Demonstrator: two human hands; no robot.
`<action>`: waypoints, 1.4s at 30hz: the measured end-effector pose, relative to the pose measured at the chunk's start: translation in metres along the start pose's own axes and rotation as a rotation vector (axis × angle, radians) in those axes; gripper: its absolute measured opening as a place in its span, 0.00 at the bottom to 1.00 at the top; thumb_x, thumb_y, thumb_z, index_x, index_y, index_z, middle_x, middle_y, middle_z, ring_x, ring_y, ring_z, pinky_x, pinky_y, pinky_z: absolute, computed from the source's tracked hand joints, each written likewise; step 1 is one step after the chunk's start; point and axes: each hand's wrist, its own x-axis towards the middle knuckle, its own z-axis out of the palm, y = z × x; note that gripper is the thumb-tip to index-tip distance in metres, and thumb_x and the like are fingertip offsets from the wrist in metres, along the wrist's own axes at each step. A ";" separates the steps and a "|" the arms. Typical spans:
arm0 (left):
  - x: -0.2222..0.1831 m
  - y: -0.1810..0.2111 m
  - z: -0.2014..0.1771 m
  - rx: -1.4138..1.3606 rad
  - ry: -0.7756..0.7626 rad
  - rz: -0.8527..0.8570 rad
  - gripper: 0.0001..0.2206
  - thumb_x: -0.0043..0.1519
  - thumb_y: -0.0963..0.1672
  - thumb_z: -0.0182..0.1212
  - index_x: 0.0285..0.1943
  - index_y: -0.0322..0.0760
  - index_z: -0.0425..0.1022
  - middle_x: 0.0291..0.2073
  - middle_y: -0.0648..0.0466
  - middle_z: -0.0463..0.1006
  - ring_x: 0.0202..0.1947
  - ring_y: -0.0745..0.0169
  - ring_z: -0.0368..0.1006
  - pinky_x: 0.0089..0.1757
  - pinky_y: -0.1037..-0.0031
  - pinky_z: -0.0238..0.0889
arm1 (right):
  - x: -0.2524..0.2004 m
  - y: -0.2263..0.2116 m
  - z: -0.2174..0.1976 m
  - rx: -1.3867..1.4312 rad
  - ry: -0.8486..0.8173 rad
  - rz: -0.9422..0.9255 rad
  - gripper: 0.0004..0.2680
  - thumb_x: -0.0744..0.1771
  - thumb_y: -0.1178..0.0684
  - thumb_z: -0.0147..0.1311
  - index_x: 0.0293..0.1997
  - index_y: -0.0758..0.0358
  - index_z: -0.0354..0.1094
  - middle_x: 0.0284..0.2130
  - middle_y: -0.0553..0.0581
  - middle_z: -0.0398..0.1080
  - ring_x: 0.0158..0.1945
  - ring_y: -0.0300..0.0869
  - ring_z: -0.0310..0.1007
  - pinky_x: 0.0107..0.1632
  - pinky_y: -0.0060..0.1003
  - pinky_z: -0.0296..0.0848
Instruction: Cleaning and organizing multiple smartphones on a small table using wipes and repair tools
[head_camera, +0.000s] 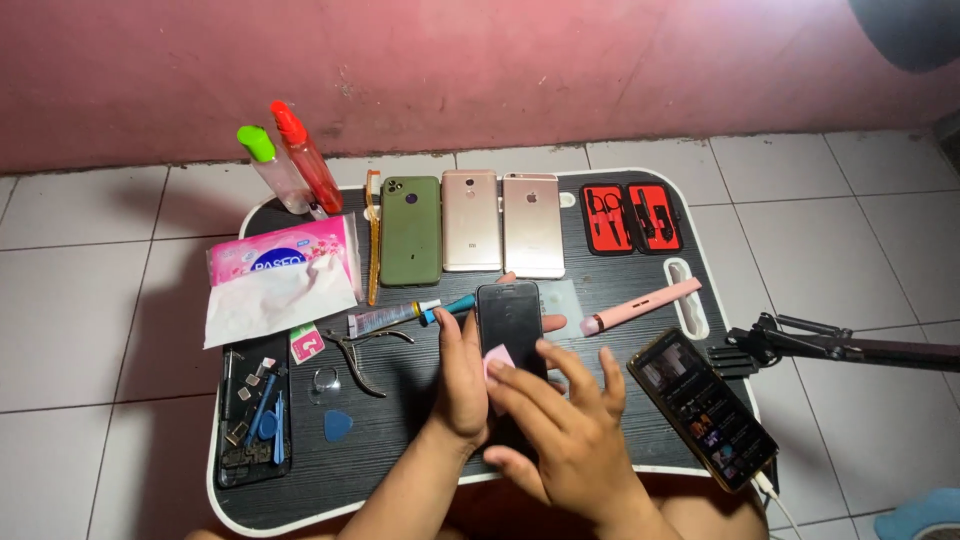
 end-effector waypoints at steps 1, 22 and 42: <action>0.002 -0.004 -0.003 0.047 -0.086 0.114 0.43 0.58 0.66 0.26 0.75 0.44 0.60 0.60 0.33 0.74 0.54 0.39 0.72 0.51 0.56 0.65 | 0.002 0.003 0.003 -0.061 -0.031 0.050 0.22 0.70 0.29 0.35 0.57 0.49 0.73 0.58 0.43 0.73 0.65 0.52 0.64 0.72 0.58 0.32; -0.005 -0.003 0.004 0.053 0.052 0.069 0.43 0.54 0.69 0.26 0.67 0.45 0.63 0.41 0.37 0.77 0.34 0.35 0.79 0.34 0.51 0.74 | -0.022 -0.005 0.000 -0.148 0.093 0.049 0.07 0.70 0.45 0.54 0.52 0.47 0.74 0.54 0.39 0.75 0.59 0.47 0.70 0.70 0.51 0.44; -0.026 -0.008 -0.025 0.323 0.004 0.331 0.35 0.66 0.63 0.17 0.57 0.41 0.66 0.47 0.31 0.82 0.40 0.37 0.84 0.34 0.53 0.81 | 0.059 0.061 -0.027 -0.001 -0.062 0.428 0.22 0.64 0.60 0.61 0.66 0.76 0.64 0.47 0.81 0.72 0.48 0.73 0.74 0.51 0.62 0.70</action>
